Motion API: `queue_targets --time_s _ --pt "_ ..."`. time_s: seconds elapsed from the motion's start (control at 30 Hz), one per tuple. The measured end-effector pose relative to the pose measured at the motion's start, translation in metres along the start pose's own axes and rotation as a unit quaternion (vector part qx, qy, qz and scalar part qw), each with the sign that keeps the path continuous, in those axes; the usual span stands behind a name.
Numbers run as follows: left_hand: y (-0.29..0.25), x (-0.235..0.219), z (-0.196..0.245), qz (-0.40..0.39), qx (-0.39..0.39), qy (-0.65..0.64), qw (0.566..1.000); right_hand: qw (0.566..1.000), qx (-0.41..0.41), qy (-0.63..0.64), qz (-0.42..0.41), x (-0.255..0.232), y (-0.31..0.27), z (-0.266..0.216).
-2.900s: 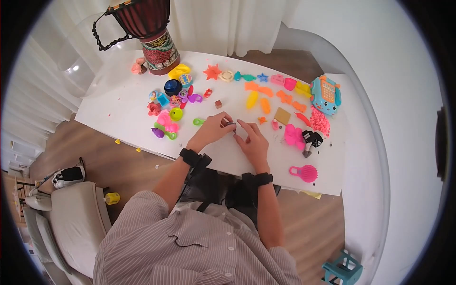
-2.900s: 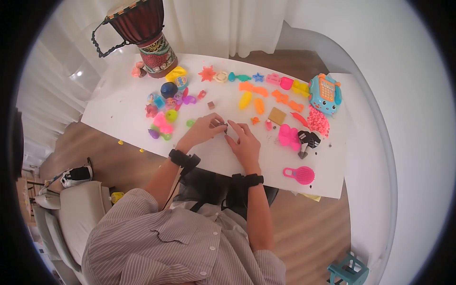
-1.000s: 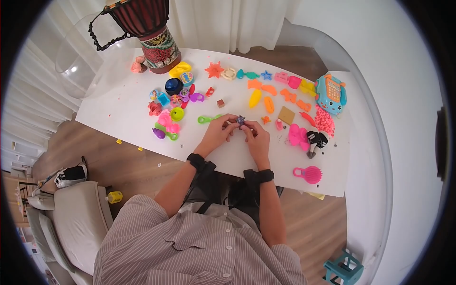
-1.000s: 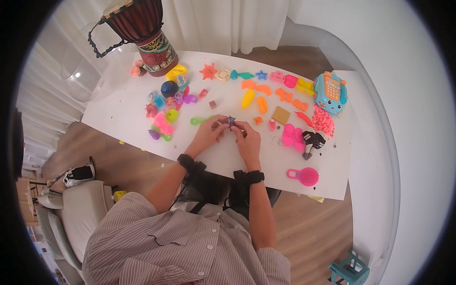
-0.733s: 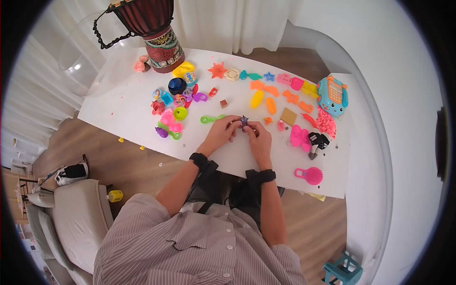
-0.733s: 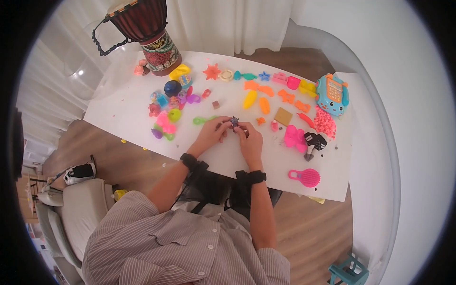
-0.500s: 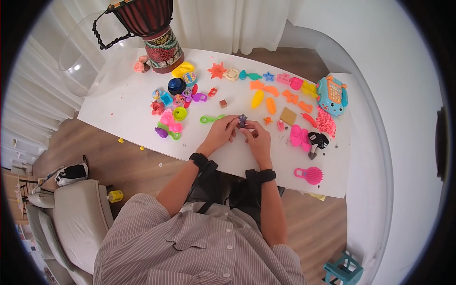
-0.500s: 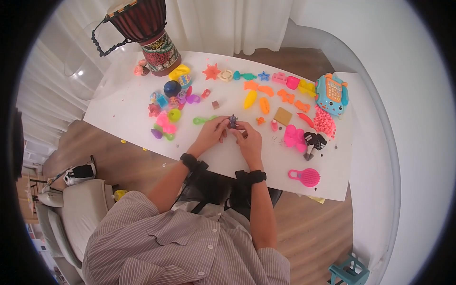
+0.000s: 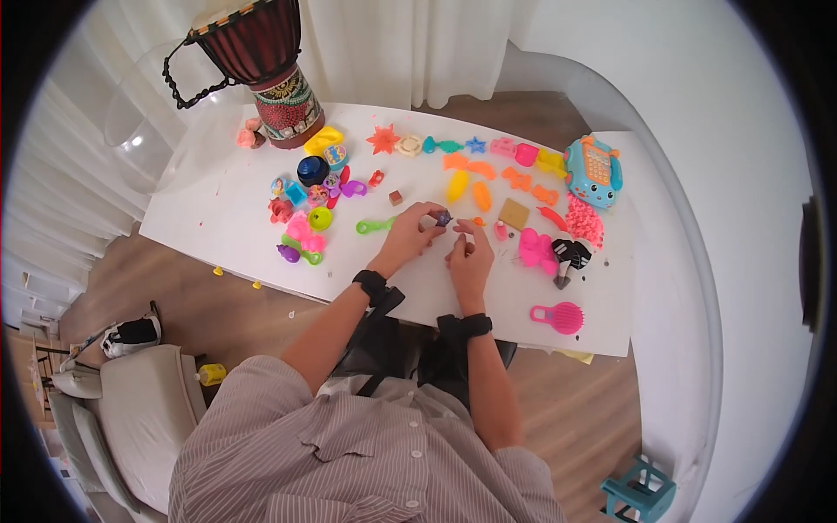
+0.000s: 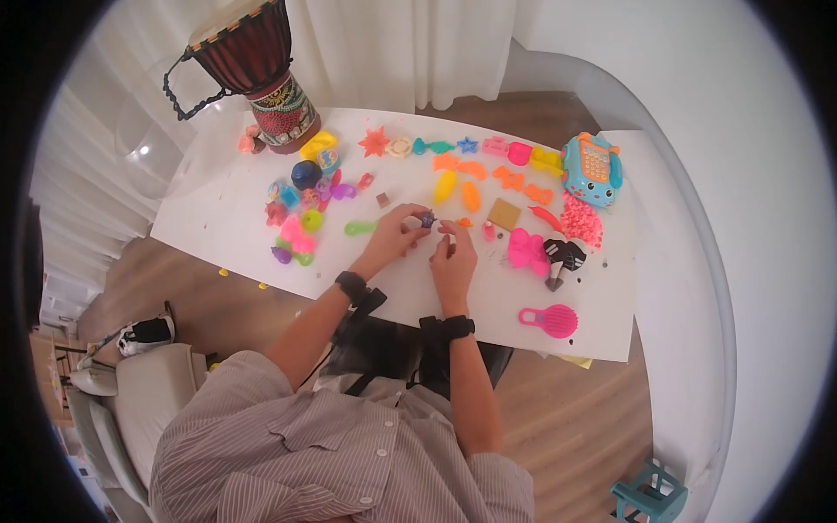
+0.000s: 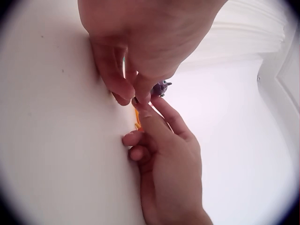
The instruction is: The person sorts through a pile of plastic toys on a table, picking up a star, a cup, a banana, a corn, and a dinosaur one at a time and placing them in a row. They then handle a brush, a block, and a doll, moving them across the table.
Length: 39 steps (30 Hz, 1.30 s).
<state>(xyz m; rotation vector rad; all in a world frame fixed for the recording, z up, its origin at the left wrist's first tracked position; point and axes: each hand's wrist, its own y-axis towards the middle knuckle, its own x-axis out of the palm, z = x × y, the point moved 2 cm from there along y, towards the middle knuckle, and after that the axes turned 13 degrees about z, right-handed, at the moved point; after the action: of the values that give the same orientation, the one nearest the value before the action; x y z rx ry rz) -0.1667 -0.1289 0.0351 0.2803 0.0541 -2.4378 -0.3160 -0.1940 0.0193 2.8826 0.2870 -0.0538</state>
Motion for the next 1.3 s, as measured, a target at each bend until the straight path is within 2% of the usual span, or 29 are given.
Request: queue_targets --time_s 0.03,0.1,0.13,0.2,0.43,0.5,0.63,0.7,0.8,1.13,1.3 --pt "0.004 0.006 -0.001 -0.001 0.002 -0.001 1.0 1.0 -0.002 0.0 0.001 -0.002 -0.001 -0.002" --pt "0.008 0.019 0.001 0.031 0.133 0.078 0.988 0.994 0.037 0.014 0.1 -0.012 -0.003 -0.003" --pt "0.009 0.025 0.003 0.029 0.133 0.077 0.988 0.994 0.037 0.013 0.102 -0.012 -0.002 0.0" --pt "0.01 0.033 0.007 0.035 0.128 0.157 0.979 0.994 0.026 -0.001 0.11 -0.011 -0.001 0.006" --pt "0.017 0.036 -0.006 0.054 0.17 0.151 0.972 0.99 -0.037 -0.085 0.105 -0.007 0.002 0.017" --pt "0.018 0.035 -0.008 0.046 0.181 0.134 0.973 0.977 -0.096 -0.161 0.106 -0.007 0.002 0.011" --pt "0.015 0.032 -0.004 0.019 0.126 0.1 0.987 0.977 -0.086 -0.169 0.1 -0.007 0.001 0.0" --pt "0.016 0.03 -0.01 0.002 0.062 0.012 0.998 0.973 -0.091 -0.188 0.094 -0.005 0.0 -0.003" --pt "0.014 0.029 -0.009 -0.001 0.045 0.026 0.999 0.973 -0.093 -0.189 0.097 -0.006 0.001 -0.004" --pt "0.014 0.03 -0.003 0.013 0.098 0.053 0.994 0.971 -0.079 -0.206 0.089 -0.006 0.001 -0.004" --pt "0.015 0.032 -0.001 0.018 0.109 0.082 0.99 0.968 -0.095 -0.202 0.116 -0.005 0.002 0.001"
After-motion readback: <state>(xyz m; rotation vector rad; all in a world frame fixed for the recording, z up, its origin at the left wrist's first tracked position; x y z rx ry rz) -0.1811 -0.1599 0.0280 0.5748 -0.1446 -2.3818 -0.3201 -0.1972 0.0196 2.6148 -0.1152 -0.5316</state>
